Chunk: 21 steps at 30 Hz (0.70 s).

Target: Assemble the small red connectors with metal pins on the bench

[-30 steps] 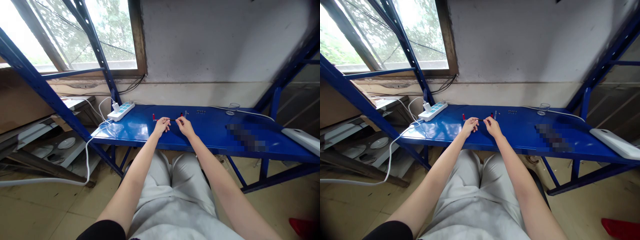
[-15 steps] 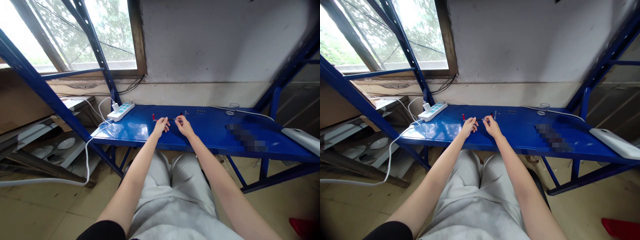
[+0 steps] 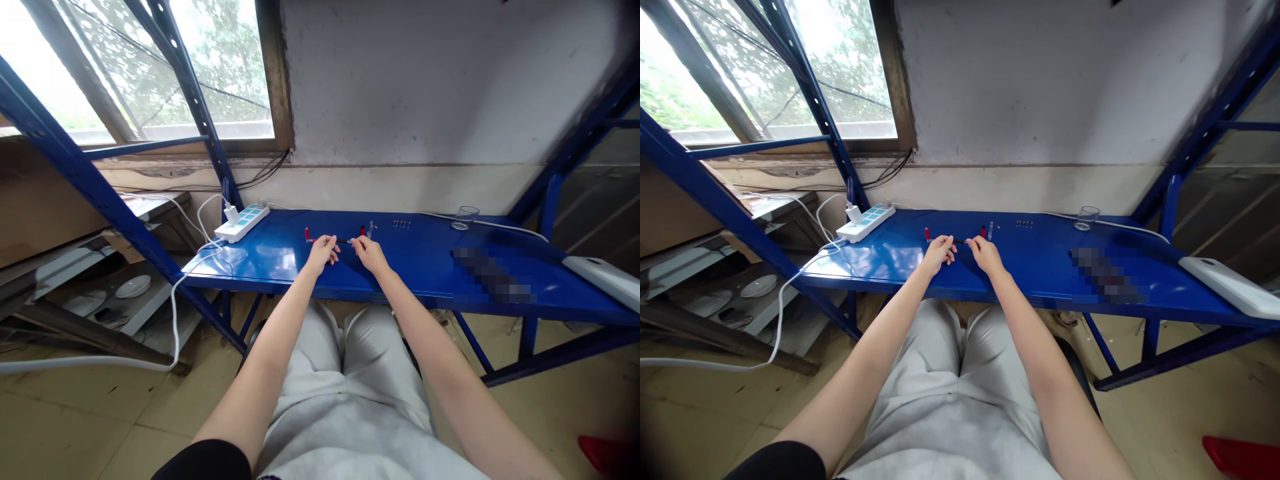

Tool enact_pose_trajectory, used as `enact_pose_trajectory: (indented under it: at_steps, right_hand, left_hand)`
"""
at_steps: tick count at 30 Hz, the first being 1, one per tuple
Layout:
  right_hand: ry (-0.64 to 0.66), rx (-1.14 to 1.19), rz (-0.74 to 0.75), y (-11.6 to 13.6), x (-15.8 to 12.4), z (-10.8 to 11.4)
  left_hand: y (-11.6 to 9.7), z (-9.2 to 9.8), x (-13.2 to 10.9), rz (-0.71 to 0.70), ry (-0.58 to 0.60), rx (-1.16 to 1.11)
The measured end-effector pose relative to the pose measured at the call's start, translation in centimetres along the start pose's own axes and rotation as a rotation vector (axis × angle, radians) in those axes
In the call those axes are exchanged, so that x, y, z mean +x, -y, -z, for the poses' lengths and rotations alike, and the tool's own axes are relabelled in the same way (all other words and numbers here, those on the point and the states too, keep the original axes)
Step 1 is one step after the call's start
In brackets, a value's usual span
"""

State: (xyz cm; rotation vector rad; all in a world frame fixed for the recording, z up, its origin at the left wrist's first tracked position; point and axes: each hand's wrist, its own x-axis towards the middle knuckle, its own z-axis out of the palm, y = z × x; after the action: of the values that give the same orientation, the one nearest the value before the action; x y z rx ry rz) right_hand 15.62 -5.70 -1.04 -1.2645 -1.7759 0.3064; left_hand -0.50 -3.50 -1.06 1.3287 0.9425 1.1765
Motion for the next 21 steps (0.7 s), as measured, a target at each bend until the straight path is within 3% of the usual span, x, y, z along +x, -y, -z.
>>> enact_pose_trajectory:
  at_steps: [17, 21]
  right_hand:
    - [-0.064, 0.068, 0.024, -1.1, 0.2, -0.4]
    - [-0.118, 0.075, 0.046, -0.4, 0.1, -0.2]
  left_hand:
    - [0.5, 0.2, 0.6, 0.047, -0.12, -0.049]
    - [0.4, 0.3, 0.4, 0.011, -0.039, -0.016]
